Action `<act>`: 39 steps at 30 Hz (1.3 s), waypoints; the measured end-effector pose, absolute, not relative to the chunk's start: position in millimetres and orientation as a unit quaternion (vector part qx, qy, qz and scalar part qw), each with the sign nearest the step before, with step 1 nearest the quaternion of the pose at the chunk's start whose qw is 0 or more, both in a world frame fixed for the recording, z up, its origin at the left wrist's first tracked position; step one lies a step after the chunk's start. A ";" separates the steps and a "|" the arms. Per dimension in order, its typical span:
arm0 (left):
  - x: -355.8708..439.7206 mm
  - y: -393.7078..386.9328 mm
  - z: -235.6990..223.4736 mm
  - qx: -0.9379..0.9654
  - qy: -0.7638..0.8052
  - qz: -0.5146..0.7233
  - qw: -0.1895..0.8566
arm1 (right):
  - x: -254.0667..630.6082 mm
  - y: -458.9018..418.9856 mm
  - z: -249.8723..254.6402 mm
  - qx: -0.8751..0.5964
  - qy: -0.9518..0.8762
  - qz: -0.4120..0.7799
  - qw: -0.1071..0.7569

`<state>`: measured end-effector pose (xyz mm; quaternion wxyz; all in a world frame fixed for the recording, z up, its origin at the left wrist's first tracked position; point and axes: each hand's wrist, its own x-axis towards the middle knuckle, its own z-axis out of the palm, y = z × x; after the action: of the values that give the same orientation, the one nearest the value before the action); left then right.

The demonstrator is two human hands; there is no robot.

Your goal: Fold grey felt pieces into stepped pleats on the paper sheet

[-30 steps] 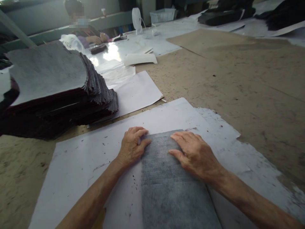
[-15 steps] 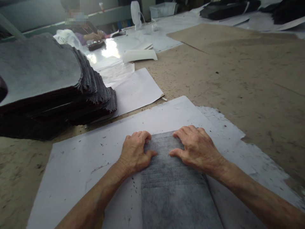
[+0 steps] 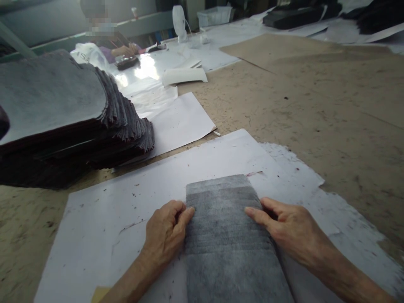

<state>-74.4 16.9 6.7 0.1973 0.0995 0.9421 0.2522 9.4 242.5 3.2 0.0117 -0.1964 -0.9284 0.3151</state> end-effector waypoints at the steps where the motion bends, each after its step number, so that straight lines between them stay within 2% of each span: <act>1: -71.9 17.4 4.6 0.095 0.947 0.246 0.185 | 11.7 240.3 1.5 -0.214 -0.922 0.322 0.011; 9: -74.8 18.7 0.2 0.098 0.947 0.246 0.182 | 6.8 229.5 2.9 -0.267 -0.904 0.335 -0.001; 18: -71.6 22.0 1.0 0.129 0.955 0.214 0.161 | 8.2 231.4 -0.7 -0.258 -0.911 0.321 -0.011; 20: -68.4 23.5 0.6 0.130 0.961 0.191 0.150 | 11.1 228.9 -3.7 -0.233 -0.933 0.272 0.026; 24: -66.8 22.3 -2.4 0.143 0.966 0.198 0.084 | 16.0 229.1 -9.1 -0.155 -0.962 0.139 0.177; 27: -75.4 19.9 -3.3 0.216 0.945 0.240 0.046 | 8.8 241.0 -7.6 -0.069 -0.962 0.140 0.223; 29: -84.5 20.8 -0.8 0.262 0.934 0.234 0.069 | -1.6 251.9 -3.5 -0.016 -0.965 0.174 0.195; 32: -97.1 27.0 7.3 0.280 0.929 0.201 0.133 | -19.4 264.8 4.5 0.014 -0.972 0.217 0.092; 36: -106.4 35.8 17.2 0.245 0.927 0.192 0.208 | -36.6 269.9 13.2 -0.036 -0.970 0.235 -0.046; 39: -110.2 37.7 19.0 0.226 0.930 0.186 0.222 | -42.6 267.0 17.4 -0.081 -0.964 0.235 -0.093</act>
<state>-110.2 37.7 19.0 0.2216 0.2260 0.9302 0.1859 -42.6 267.0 17.4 -0.0930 -0.0814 -0.9642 0.2348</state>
